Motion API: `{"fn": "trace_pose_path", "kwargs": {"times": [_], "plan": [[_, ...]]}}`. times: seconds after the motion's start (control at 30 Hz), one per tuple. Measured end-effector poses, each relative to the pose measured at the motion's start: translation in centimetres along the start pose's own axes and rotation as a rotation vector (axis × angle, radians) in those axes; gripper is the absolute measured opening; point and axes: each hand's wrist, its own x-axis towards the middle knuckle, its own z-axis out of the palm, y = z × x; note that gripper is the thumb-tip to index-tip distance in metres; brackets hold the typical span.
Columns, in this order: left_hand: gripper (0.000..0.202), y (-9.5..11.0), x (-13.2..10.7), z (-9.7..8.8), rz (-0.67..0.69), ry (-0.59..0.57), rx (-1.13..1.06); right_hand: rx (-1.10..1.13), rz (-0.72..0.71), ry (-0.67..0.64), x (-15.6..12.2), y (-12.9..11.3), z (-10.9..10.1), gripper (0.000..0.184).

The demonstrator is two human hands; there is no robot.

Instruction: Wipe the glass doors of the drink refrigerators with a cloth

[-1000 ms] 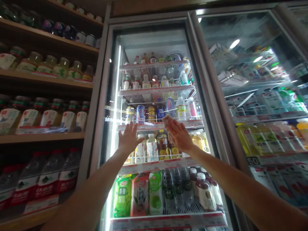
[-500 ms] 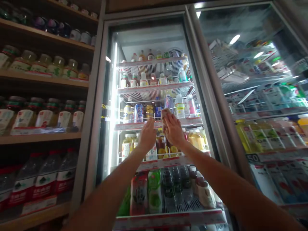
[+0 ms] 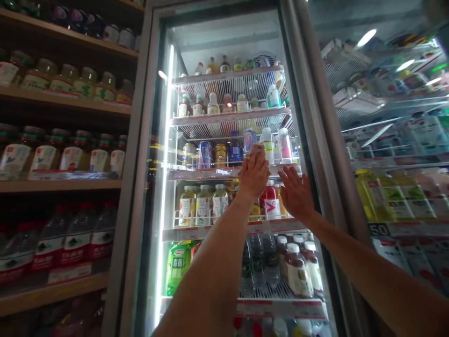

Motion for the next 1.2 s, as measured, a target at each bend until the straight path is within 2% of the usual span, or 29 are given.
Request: {"fn": "trace_pose_path", "kwargs": {"times": [0.07, 0.1, 0.2, 0.23, 0.3, 0.33, 0.4, 0.47, 0.5, 0.53, 0.6, 0.63, 0.67, 0.7, 0.77, 0.83, 0.87, 0.9, 0.97, 1.03, 1.07, 1.1, 1.17, 1.2], "plan": [[0.043, -3.0, -0.1, -0.5, 0.011, -0.028, 0.017, -0.013, 0.001, 0.003, 0.0, 0.0, 0.1, 0.047], [0.044, -5.1, -0.4, -1.2, -0.033, -0.026, 0.026, -0.015, 0.001, 0.001, 0.0, 0.0, 0.0, 0.047], [0.046, -12.4, -2.5, -4.0, -0.284, 0.068, 0.060, -0.020, 0.011, -0.015, 0.0, -0.5, 0.0, 0.046], [0.046, -14.6, -3.3, -5.0, -0.330, 0.104, 0.068, -0.025, 0.020, -0.017, 0.0, -0.7, 0.1, 0.047], [0.047, -17.5, -4.4, -6.3, -0.402, 0.158, 0.080, -0.042, 0.044, -0.016, -0.1, -1.2, 0.3, 0.049], [0.047, -17.8, -4.7, -6.4, -0.435, 0.186, 0.079, -0.053, 0.056, -0.015, -0.1, -1.5, 0.5, 0.050], [0.047, -16.2, -4.2, -5.7, -0.489, 0.237, 0.056, -0.073, 0.070, -0.013, -0.3, -1.8, 0.8, 0.054], [0.045, -12.4, -2.6, -3.8, -0.457, 0.250, 0.007, -0.082, 0.068, -0.017, -0.4, -1.8, 0.9, 0.056], [0.046, -10.2, -1.7, -2.7, -0.375, 0.233, -0.026, -0.084, 0.066, -0.015, -0.4, -1.8, 1.0, 0.057], [0.046, -8.3, -0.9, -1.7, -0.232, 0.184, -0.053, -0.085, 0.064, -0.012, -0.5, -1.7, 1.0, 0.057], [0.045, -6.1, -0.2, -0.5, -0.003, 0.077, -0.069, -0.086, 0.057, -0.008, -0.5, -1.5, 0.9, 0.057], [0.045, -6.1, -0.5, -0.5, 0.042, 0.049, -0.064, -0.084, 0.054, -0.006, -0.5, -1.4, 0.9, 0.056], [0.046, -6.8, -1.2, -0.8, 0.021, 0.048, -0.049, -0.081, 0.051, -0.005, -0.4, -1.4, 0.9, 0.056], [0.047, -8.3, -2.1, -1.5, -0.042, 0.069, -0.030, -0.077, 0.048, -0.007, -0.4, -1.4, 0.8, 0.056], [0.050, -12.5, -4.2, -3.7, -0.259, 0.149, 0.034, -0.068, 0.051, -0.011, -0.4, -1.5, 0.8, 0.057], [0.054, -16.2, -5.6, -5.7, -0.381, 0.213, 0.066, -0.064, 0.064, -0.014, -0.4, -1.7, 0.9, 0.056], [0.055, -17.1, -5.9, -6.4, -0.433, 0.234, 0.074, -0.064, 0.071, -0.015, -0.4, -1.8, 1.0, 0.057], [0.056, -17.3, -5.8, -6.7, -0.467, 0.238, 0.074, -0.066, 0.077, -0.016, -0.4, -1.8, 1.0, 0.057], [0.056, -15.0, -5.1, -5.9, -0.498, 0.211, 0.058, -0.070, 0.084, -0.016, -0.4, -1.8, 1.0, 0.058], [0.055, -10.8, -3.7, -4.0, -0.425, 0.148, 0.033, -0.071, 0.076, -0.019, -0.5, -1.7, 1.0, 0.058], [0.054, -8.7, -3.1, -3.0, -0.357, 0.113, 0.019, -0.071, 0.070, -0.019, -0.5, -1.7, 1.0, 0.058], [0.055, -6.9, -2.7, -2.2, -0.208, 0.050, 0.006, -0.072, 0.064, -0.017, -0.5, -1.6, 0.9, 0.058], [0.052, -5.5, -3.0, -1.3, -0.009, -0.029, -0.002, -0.076, 0.059, -0.017, -0.5, -1.5, 0.8, 0.057], [0.051, -6.1, -3.6, -1.4, 0.021, -0.045, -0.002, -0.080, 0.061, -0.020, -0.5, -1.5, 0.7, 0.057]]}}
